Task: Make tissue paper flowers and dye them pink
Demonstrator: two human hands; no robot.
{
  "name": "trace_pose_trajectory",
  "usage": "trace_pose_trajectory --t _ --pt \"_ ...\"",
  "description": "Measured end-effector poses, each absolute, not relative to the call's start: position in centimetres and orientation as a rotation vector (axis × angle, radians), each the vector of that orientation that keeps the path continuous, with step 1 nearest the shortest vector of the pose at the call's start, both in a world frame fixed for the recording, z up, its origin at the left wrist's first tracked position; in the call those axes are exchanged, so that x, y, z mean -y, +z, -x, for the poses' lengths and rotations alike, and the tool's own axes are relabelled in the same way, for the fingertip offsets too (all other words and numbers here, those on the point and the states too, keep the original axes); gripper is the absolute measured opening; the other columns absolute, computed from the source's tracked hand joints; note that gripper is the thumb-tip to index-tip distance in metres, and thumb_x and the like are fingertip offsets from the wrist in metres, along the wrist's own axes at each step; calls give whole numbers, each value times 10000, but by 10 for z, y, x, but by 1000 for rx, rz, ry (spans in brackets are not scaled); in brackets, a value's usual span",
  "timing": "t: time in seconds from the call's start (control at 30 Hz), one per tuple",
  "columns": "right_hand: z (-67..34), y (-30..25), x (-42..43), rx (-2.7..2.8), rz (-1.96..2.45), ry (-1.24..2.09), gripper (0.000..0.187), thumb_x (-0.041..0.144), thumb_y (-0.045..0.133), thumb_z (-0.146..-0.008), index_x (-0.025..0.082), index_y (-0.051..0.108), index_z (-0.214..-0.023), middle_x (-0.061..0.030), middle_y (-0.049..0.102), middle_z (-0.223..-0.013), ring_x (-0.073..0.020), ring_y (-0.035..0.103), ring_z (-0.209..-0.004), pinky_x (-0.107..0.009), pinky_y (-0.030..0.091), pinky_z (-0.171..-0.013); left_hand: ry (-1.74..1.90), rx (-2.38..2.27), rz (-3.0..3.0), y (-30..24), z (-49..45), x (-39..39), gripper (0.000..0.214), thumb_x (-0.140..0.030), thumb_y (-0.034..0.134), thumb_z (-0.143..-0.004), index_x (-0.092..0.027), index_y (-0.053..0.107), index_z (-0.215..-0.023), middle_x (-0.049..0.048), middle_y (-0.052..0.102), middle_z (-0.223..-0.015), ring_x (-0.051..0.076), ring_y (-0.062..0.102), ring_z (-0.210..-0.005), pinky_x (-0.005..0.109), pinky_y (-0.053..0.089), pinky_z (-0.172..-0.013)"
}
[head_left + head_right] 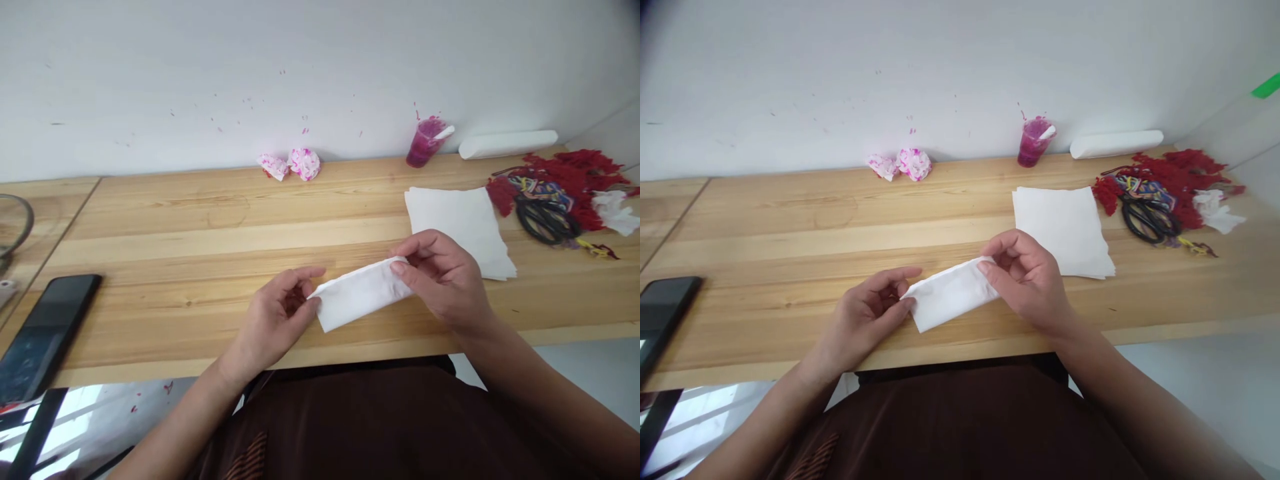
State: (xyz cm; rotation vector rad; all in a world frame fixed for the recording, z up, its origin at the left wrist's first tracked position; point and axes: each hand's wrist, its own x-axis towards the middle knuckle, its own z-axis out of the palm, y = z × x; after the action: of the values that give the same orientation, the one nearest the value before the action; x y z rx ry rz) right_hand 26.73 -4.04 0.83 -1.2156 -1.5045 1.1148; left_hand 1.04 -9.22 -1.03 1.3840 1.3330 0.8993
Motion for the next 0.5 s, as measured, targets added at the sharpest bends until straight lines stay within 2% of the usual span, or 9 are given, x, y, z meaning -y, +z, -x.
trace_pose_trajectory --t 0.2,0.33,0.5 --pt "-264 16 42 1538 1242 1139 137 346 721 -858 265 617 -895 -23 653 -797 -183 603 -678 -313 520 -572 794 -1234 -1545 -1 -10 92 234 -329 714 -901 -191 729 -1090 75 658 -995 174 608 -837 302 503 -707" --pt "-261 20 45 1587 1241 1127 138 355 713 -862 259 621 -897 -23 650 -789 -181 604 -671 -311 524 -568 781 -1248 -1684 9 -16 90 357 -418 828 -807 -190 715 -1058 68 694 -1008 192 631 -873 309 501 -743" --pt "-257 29 51 1612 1241 1111 117 330 710 -863 255 628 -902 -5 617 -740 -160 563 -615 -286 483 -514 716 -1246 -1807 28 -26 83 448 -503 811 -820 -203 725 -1141 44 751 -1042 198 660 -917 304 486 -795"
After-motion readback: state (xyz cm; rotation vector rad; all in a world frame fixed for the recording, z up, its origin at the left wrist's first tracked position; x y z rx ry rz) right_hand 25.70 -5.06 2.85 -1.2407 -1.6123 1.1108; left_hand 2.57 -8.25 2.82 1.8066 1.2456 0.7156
